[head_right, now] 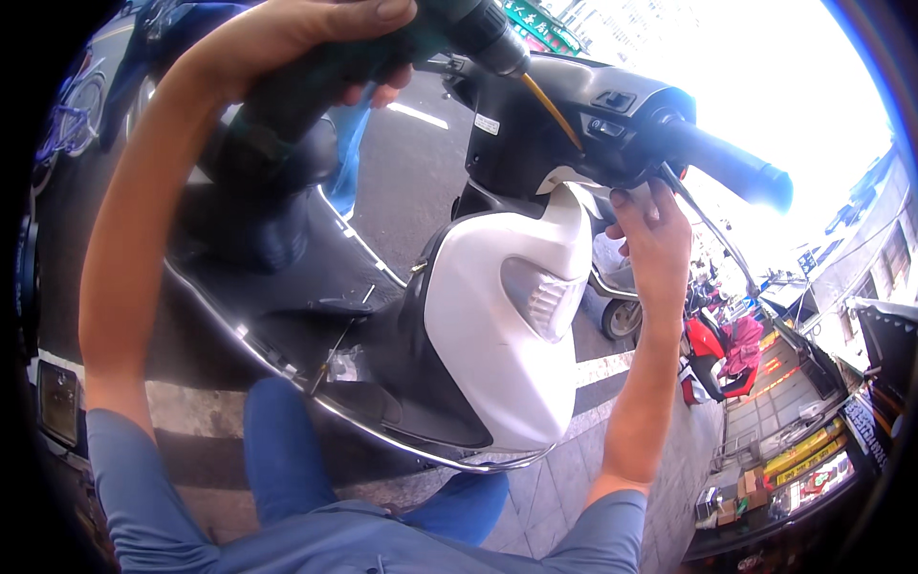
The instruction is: The person repairs a white scooter parked on a city sidewalk. They remove the front fairing, adjust the handlebars and dashboard, and use a power drill to secure screws on the front panel and handlebar area. A second person stands nearby observing the process.
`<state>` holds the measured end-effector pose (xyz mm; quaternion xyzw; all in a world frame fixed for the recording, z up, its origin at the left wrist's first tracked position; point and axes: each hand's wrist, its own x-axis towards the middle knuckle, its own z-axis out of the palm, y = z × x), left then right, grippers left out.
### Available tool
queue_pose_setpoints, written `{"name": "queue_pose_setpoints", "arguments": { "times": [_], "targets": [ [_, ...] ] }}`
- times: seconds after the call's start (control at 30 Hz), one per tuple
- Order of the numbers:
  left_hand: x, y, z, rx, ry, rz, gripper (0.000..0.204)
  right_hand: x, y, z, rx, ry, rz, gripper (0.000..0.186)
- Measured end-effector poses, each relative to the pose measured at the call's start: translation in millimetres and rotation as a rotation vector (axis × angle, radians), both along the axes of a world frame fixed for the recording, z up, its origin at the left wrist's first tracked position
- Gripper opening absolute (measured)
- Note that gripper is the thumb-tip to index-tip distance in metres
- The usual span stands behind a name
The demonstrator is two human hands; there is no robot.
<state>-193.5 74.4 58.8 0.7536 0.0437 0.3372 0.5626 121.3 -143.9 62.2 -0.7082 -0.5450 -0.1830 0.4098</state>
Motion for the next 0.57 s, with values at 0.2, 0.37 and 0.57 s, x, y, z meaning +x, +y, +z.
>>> {"name": "queue_pose_setpoints", "arguments": {
  "times": [0.2, 0.37, 0.57],
  "targets": [
    [0, 16, -6, 0.044, -0.024, -0.08, 0.056, -1, 0, 5, -0.041, -0.026, -0.008, 0.037],
    [-3, 4, -4, 0.046, -0.003, -0.013, 0.057, -2, 1, 4, -0.053, -0.035, -0.06, 0.036],
    [-1, 19, -8, 0.086, -0.032, -0.088, 0.058, 3, 0, 4, -0.068, -0.053, -0.01, 0.038]
  ]
}}
